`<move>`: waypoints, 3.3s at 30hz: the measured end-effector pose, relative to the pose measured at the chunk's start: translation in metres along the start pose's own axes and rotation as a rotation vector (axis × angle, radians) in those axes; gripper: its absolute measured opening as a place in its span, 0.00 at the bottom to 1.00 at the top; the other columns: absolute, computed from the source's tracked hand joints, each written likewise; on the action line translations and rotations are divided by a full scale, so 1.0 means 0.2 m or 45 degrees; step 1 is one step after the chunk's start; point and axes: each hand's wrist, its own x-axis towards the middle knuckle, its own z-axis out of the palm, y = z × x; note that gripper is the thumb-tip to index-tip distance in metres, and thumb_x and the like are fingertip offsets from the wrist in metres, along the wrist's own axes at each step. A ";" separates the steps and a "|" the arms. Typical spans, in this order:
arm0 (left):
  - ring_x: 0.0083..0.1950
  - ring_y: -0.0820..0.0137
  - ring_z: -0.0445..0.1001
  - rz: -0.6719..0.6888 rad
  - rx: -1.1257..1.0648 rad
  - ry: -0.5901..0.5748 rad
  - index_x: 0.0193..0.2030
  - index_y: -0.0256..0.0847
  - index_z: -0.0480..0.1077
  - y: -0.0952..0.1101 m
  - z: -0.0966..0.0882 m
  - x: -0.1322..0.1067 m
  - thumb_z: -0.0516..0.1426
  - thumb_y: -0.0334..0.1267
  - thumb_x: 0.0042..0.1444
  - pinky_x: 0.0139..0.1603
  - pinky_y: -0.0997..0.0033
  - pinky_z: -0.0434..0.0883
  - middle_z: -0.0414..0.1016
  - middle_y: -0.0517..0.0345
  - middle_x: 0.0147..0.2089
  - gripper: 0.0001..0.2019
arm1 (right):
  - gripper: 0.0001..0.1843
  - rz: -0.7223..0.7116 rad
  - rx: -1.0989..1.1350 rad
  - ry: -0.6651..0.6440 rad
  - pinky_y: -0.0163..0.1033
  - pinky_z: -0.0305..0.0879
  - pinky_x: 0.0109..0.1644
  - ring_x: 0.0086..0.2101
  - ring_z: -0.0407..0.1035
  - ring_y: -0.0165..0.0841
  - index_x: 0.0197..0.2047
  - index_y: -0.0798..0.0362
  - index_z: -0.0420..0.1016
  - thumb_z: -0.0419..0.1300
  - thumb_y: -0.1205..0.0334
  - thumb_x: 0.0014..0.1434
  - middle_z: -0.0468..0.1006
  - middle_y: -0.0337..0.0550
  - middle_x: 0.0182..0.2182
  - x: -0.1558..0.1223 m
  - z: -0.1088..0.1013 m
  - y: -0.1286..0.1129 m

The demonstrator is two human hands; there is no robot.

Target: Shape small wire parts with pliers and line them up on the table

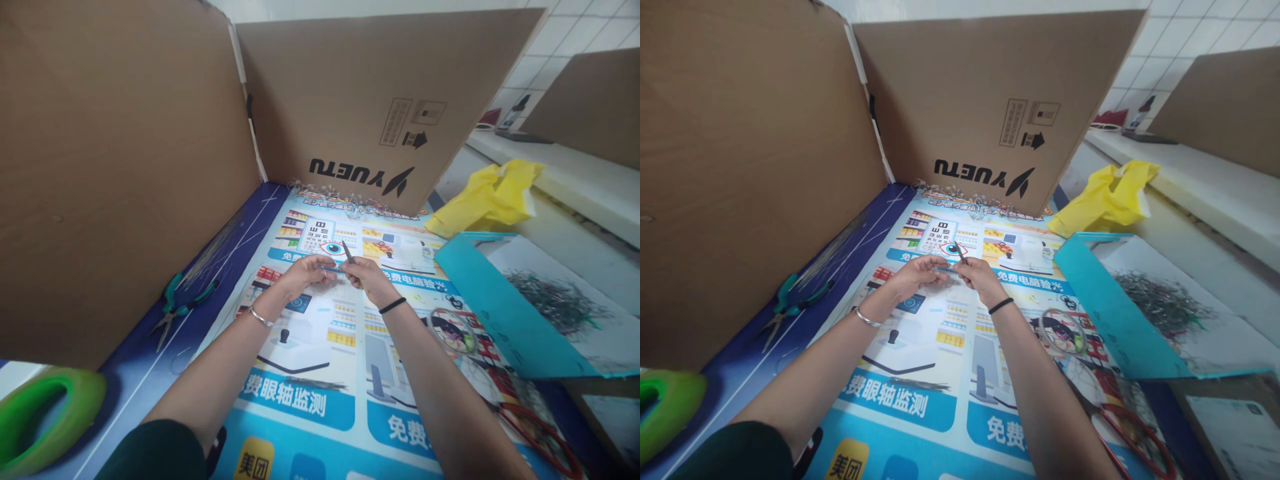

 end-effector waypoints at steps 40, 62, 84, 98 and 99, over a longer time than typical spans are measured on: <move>0.30 0.73 0.76 -0.021 -0.109 0.137 0.35 0.36 0.67 -0.03 0.04 0.01 0.62 0.47 0.47 0.25 0.78 0.68 0.74 0.53 0.39 0.16 | 0.15 -0.072 -0.051 -0.077 0.32 0.40 0.21 0.18 0.48 0.21 0.23 0.54 0.64 0.62 0.51 0.45 0.60 0.30 0.16 -0.01 0.00 0.00; 0.30 0.70 0.75 0.163 -0.035 0.464 0.30 0.38 0.67 0.00 0.03 0.00 0.62 0.48 0.44 0.24 0.76 0.65 0.76 0.54 0.36 0.16 | 0.24 -0.029 0.228 0.105 0.32 0.61 0.31 0.27 0.64 0.25 0.39 0.55 0.74 0.63 0.45 0.45 0.70 0.38 0.27 0.00 0.01 0.00; 0.27 0.77 0.74 0.641 -0.146 1.008 0.34 0.40 0.66 0.28 -0.27 -0.01 0.60 0.50 0.46 0.24 0.79 0.67 0.76 0.56 0.36 0.17 | 0.18 -0.366 -1.968 -0.196 0.35 0.55 0.35 0.37 0.67 0.34 0.40 0.48 0.74 0.48 0.48 0.59 0.73 0.45 0.36 -0.20 0.35 -0.11; 0.27 0.77 0.73 0.696 -0.208 1.030 0.34 0.39 0.65 0.37 -0.33 -0.03 0.59 0.51 0.48 0.25 0.79 0.66 0.75 0.56 0.37 0.16 | 0.16 -0.521 -2.120 -0.183 0.41 0.60 0.39 0.40 0.68 0.41 0.41 0.53 0.76 0.50 0.56 0.58 0.74 0.54 0.38 -0.06 0.74 -0.23; 0.27 0.78 0.73 0.701 -0.215 1.031 0.34 0.39 0.65 0.38 -0.33 -0.04 0.59 0.51 0.48 0.24 0.80 0.66 0.75 0.56 0.37 0.16 | 0.15 -0.560 -2.145 -0.181 0.42 0.60 0.39 0.40 0.68 0.42 0.40 0.54 0.76 0.50 0.59 0.58 0.74 0.55 0.39 -0.04 0.77 -0.23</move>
